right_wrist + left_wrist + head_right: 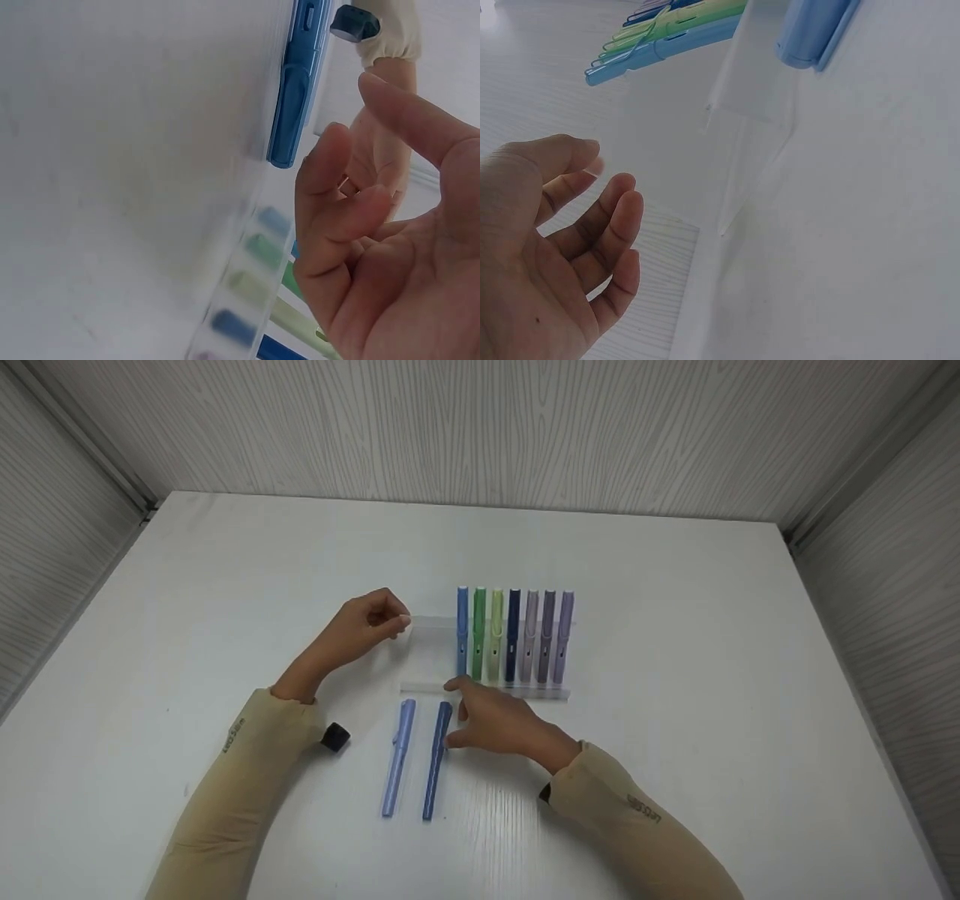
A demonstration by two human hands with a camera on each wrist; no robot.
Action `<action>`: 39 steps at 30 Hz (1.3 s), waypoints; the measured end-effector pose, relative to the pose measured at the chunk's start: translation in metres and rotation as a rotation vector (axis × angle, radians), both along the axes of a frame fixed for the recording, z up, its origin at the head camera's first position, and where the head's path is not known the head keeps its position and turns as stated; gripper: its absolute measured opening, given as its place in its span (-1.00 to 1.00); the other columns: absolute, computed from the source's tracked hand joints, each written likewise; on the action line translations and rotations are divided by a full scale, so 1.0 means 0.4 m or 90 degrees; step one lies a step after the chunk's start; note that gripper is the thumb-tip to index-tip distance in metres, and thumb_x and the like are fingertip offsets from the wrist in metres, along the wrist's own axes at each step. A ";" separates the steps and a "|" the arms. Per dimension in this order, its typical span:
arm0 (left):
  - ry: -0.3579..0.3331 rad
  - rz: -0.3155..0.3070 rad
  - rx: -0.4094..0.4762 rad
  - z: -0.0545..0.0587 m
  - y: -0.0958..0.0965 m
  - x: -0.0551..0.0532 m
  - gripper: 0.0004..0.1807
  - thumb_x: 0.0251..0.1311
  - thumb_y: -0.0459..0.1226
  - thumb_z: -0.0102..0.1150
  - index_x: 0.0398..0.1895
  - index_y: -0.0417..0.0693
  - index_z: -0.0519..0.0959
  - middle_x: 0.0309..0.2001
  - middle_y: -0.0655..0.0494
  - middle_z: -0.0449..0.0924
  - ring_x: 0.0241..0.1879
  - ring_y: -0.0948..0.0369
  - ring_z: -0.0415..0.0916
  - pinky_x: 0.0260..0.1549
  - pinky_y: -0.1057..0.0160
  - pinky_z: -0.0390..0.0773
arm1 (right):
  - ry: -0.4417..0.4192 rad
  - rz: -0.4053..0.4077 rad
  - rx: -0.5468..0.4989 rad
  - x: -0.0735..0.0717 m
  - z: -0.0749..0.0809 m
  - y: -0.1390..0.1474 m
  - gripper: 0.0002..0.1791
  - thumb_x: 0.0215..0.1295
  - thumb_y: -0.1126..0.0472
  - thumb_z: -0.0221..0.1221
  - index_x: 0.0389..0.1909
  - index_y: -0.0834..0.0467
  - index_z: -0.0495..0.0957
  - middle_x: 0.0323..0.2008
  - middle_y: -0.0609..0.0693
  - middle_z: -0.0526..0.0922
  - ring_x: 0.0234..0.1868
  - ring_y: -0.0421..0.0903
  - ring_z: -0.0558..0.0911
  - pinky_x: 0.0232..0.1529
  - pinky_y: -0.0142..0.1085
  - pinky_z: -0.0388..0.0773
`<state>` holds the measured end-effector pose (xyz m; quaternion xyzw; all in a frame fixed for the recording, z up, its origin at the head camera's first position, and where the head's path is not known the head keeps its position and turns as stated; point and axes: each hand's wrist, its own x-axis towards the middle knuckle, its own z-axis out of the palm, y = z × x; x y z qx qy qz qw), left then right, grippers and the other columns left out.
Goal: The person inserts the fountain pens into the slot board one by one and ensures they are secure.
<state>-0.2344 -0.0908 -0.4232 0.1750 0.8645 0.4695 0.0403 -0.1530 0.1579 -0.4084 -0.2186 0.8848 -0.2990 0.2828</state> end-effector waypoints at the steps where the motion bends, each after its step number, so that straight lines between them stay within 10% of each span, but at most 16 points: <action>1: -0.001 0.001 0.000 0.001 0.000 0.000 -0.81 0.34 -0.14 0.10 -0.16 -0.06 0.53 -0.32 0.02 0.59 -0.36 0.22 0.40 -0.33 0.30 0.40 | 0.000 0.001 0.007 0.001 -0.002 -0.001 -0.19 0.11 0.07 0.39 0.35 0.10 0.23 -0.14 -0.01 0.58 -0.33 -0.13 0.48 -0.28 -0.28 0.45; 39: 0.007 -0.011 0.010 0.000 -0.004 0.002 -0.81 0.35 -0.15 0.09 -0.15 -0.07 0.53 -0.28 -0.01 0.62 -0.34 0.20 0.46 -0.32 0.29 0.43 | 0.001 0.011 0.107 0.006 -0.020 -0.042 -0.22 0.10 0.18 0.37 0.32 0.11 0.23 -0.39 -0.06 0.45 -0.43 -0.15 0.40 -0.43 -0.29 0.30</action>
